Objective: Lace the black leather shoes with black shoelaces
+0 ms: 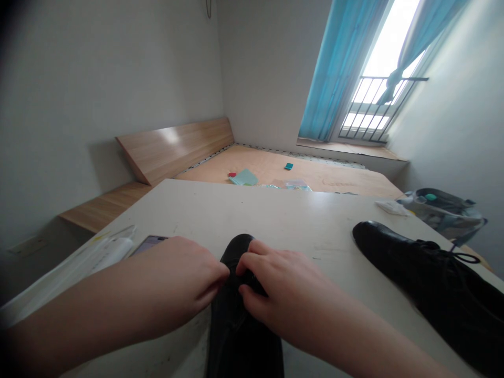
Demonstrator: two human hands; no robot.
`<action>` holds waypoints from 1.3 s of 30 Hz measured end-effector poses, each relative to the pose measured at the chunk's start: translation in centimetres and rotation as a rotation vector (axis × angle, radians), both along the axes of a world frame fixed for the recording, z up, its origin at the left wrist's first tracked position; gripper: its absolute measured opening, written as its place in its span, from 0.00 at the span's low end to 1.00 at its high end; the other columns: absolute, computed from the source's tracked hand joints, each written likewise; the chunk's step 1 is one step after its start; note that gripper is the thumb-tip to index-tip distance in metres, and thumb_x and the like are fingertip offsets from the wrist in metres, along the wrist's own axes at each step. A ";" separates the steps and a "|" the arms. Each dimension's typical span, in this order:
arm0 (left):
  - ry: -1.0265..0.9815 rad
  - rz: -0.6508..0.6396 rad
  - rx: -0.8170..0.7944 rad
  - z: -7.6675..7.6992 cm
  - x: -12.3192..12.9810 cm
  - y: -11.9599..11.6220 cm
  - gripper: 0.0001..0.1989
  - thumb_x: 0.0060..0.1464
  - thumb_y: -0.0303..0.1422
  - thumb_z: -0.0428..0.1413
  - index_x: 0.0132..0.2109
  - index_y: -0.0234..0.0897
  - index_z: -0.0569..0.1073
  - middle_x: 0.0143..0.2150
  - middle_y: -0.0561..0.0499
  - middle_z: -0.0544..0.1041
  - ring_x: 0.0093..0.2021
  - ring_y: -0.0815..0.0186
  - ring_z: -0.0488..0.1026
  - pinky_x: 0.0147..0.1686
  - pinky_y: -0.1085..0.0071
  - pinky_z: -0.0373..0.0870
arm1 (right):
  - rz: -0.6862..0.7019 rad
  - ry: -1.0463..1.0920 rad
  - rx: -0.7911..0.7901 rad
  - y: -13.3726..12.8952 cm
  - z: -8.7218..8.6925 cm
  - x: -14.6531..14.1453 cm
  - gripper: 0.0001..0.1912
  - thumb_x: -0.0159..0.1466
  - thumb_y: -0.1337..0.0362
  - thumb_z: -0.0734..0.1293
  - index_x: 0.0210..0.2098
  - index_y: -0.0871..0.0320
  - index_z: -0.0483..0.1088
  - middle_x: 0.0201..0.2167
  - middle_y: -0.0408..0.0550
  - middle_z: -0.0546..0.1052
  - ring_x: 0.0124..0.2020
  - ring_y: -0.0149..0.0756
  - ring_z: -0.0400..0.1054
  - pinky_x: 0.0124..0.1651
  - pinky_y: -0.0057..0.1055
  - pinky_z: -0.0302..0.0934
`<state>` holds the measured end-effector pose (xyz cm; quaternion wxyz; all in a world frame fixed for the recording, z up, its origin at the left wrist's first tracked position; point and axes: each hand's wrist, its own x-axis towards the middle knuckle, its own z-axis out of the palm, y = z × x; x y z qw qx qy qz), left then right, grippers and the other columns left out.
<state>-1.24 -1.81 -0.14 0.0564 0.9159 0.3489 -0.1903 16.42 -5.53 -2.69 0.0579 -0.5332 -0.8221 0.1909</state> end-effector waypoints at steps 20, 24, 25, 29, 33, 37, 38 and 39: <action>0.070 0.012 -0.020 0.1 0.9 -0.1 0.14 0.62 0.31 0.49 0.37 0.41 0.81 0.33 0.47 0.83 0.32 0.57 0.79 0.24 0.68 0.59 | 0.018 0.005 0.006 -0.1 0.1 -0.1 0.10 0.63 0.66 0.62 0.42 0.50 0.72 0.45 0.42 0.75 0.41 0.41 0.73 0.43 0.38 0.63; 0.052 0.051 0.004 0.1 1.1 0.1 0.14 0.61 0.30 0.50 0.37 0.42 0.81 0.34 0.47 0.83 0.34 0.57 0.79 0.27 0.69 0.62 | 0.016 0.002 0.038 0.0 -0.1 -0.2 0.12 0.64 0.68 0.60 0.43 0.51 0.72 0.48 0.45 0.74 0.42 0.41 0.74 0.43 0.38 0.63; 0.042 0.064 0.018 0.0 1.1 0.2 0.14 0.62 0.31 0.51 0.36 0.41 0.81 0.34 0.47 0.83 0.34 0.57 0.79 0.27 0.69 0.62 | 0.008 -0.001 0.043 0.0 -0.1 -0.2 0.13 0.64 0.69 0.60 0.43 0.51 0.72 0.48 0.45 0.74 0.41 0.41 0.74 0.43 0.37 0.63; 0.000 0.092 0.067 0.1 0.7 0.4 0.16 0.63 0.37 0.50 0.35 0.37 0.81 0.33 0.42 0.82 0.34 0.53 0.79 0.27 0.67 0.64 | -0.008 -0.002 0.041 0.0 0.1 -0.4 0.11 0.61 0.71 0.62 0.39 0.53 0.72 0.41 0.43 0.74 0.38 0.38 0.73 0.40 0.35 0.61; -0.032 0.032 0.029 0.2 0.5 0.1 0.16 0.62 0.32 0.49 0.33 0.38 0.81 0.31 0.45 0.82 0.31 0.56 0.79 0.26 0.68 0.63 | -0.031 0.034 0.031 -0.2 0.2 -0.5 0.08 0.59 0.70 0.65 0.37 0.54 0.72 0.39 0.44 0.74 0.39 0.39 0.71 0.41 0.34 0.60; -0.043 0.005 -0.033 -0.1 0.5 -0.1 0.14 0.57 0.25 0.51 0.32 0.39 0.81 0.31 0.47 0.82 0.29 0.60 0.78 0.25 0.70 0.61 | -0.031 0.036 -0.020 0.2 -0.1 -1.0 0.09 0.55 0.73 0.66 0.33 0.55 0.75 0.38 0.46 0.74 0.41 0.40 0.69 0.43 0.34 0.60; -0.041 -0.001 -0.041 -0.1 0.5 0.0 0.13 0.56 0.24 0.52 0.32 0.39 0.81 0.31 0.47 0.82 0.29 0.61 0.78 0.24 0.70 0.61 | -0.033 0.026 -0.018 0.3 -0.2 -1.2 0.09 0.55 0.73 0.66 0.32 0.56 0.75 0.38 0.47 0.74 0.41 0.40 0.69 0.43 0.34 0.59; -0.031 -0.007 -0.047 -0.2 0.6 0.1 0.12 0.55 0.24 0.52 0.32 0.39 0.81 0.31 0.48 0.82 0.29 0.60 0.78 0.24 0.69 0.60 | -0.033 0.016 -0.019 0.4 -0.3 -1.3 0.08 0.55 0.73 0.66 0.31 0.56 0.76 0.37 0.47 0.74 0.40 0.39 0.68 0.41 0.34 0.59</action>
